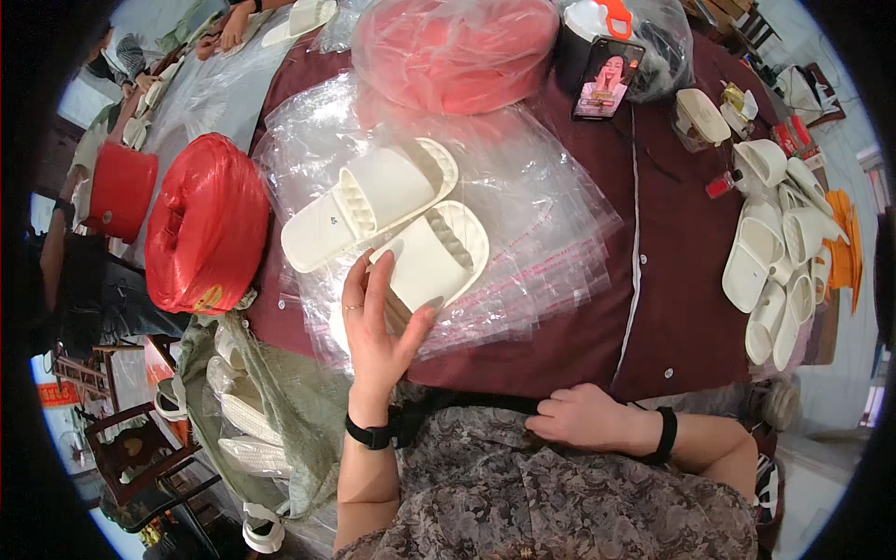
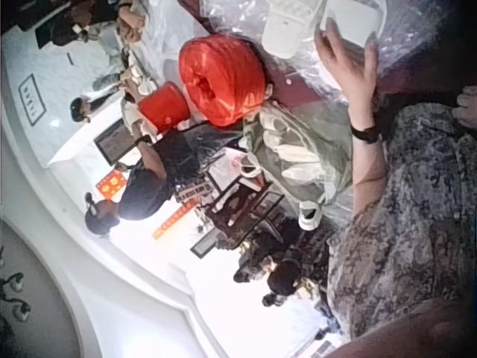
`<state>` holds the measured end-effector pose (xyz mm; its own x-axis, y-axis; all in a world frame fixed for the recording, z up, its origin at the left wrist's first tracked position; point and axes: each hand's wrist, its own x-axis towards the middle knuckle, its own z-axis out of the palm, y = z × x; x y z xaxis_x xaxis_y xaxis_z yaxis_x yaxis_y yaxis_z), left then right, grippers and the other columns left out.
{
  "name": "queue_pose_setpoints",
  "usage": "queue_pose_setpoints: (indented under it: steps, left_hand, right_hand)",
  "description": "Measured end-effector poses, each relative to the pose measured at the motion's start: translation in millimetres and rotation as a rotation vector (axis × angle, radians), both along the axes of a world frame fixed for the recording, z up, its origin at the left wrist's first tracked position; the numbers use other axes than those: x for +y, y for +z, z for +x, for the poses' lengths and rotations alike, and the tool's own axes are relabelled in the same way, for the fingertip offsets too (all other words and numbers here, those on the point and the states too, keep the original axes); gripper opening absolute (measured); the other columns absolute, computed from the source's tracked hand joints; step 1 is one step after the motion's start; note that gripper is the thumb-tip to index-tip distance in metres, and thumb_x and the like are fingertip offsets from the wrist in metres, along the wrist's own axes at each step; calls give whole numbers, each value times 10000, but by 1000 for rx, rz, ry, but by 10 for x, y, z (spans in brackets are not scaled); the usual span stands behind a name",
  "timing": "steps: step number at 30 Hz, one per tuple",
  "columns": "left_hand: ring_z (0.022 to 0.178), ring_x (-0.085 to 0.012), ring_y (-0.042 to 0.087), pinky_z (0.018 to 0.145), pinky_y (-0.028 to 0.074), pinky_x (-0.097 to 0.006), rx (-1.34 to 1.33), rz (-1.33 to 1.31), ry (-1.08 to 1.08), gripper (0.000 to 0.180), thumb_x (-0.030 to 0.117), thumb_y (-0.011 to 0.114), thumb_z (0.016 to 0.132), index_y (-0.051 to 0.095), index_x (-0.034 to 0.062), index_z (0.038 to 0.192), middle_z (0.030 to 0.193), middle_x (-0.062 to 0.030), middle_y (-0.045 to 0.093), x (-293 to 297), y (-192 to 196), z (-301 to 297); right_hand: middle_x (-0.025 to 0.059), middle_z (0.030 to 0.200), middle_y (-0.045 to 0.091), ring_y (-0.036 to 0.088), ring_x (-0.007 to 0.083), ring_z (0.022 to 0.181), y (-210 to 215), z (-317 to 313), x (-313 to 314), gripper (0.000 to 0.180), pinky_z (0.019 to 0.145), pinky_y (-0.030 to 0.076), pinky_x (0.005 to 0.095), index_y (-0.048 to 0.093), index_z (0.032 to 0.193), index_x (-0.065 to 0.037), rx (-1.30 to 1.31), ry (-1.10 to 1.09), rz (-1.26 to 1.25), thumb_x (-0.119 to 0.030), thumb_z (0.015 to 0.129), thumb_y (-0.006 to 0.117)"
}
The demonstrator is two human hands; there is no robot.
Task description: Packaging pairs of white slide-on shoes into clear plastic bags.
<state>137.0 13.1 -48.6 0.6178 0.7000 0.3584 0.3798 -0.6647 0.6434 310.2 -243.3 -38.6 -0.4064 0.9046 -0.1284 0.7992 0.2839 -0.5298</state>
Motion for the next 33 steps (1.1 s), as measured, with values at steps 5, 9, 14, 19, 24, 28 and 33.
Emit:
queue_pose_setpoints:
  steps: [5, 9, 14, 19, 24, 28, 33]
  left_hand:
    - [1263, -380, 477, 1046, 413, -462, -37, -16, -11, 700, 204, 768, 761, 504, 43, 1388, 1390, -223, 436, -7, -10, 27]
    - [1283, -364, 461, 1070, 388, -451, -48, -26, -5, 699, 164, 745, 762, 493, 40, 1401, 1382, -209, 453, -15, -1, 23]
    - [1238, -400, 489, 1014, 428, -464, -50, 23, 3, 687, 204, 777, 757, 514, 50, 1373, 1379, -243, 442, -8, -29, 20]
    - [1217, -405, 501, 999, 434, -462, -64, 41, 12, 682, 209, 781, 755, 521, 68, 1369, 1361, -251, 463, -23, 3, 9]
    - [1201, -415, 517, 994, 438, -463, -108, 34, 11, 693, 230, 793, 749, 525, 93, 1373, 1346, -261, 487, -48, -1, -14]
    - [1188, -420, 527, 985, 445, -466, -108, 67, 32, 678, 264, 792, 757, 537, 93, 1362, 1333, -268, 502, -55, 19, -21]
    - [1201, -427, 513, 998, 434, -476, -155, -7, 10, 664, 294, 789, 767, 549, 101, 1355, 1334, -273, 501, -48, -1, 12]
  right_hand:
    - [13, 772, 556, 609, 199, 710, -64, -150, -209, 217, 563, 511, 338, 623, 975, -123, 119, -152, 22, -166, 762, 634]
    - [-9, 759, 529, 574, 180, 687, -31, -187, -127, 320, 557, 489, 309, 663, 1070, -108, -54, -281, 222, -174, 761, 621]
    - [-3, 698, 491, 531, 167, 664, -39, -232, 201, 308, 509, 434, 294, 711, 1037, -105, -226, -116, 393, -180, 765, 587]
    - [14, 686, 545, 541, 180, 637, -95, -535, 317, 333, 494, 425, 300, 707, 1032, -48, -558, 9, 265, -177, 742, 604]
    - [41, 636, 556, 575, 190, 618, -332, -665, 160, 132, 496, 448, 330, 641, 731, -79, -641, 118, 122, -201, 681, 637]
    - [64, 670, 610, 598, 204, 620, -298, -602, 123, 136, 508, 474, 330, 645, 737, -80, -445, -73, 245, -207, 689, 639]
    - [50, 729, 628, 615, 194, 651, -92, -499, 69, 214, 527, 500, 310, 668, 928, -71, -457, -118, 242, -159, 737, 633]
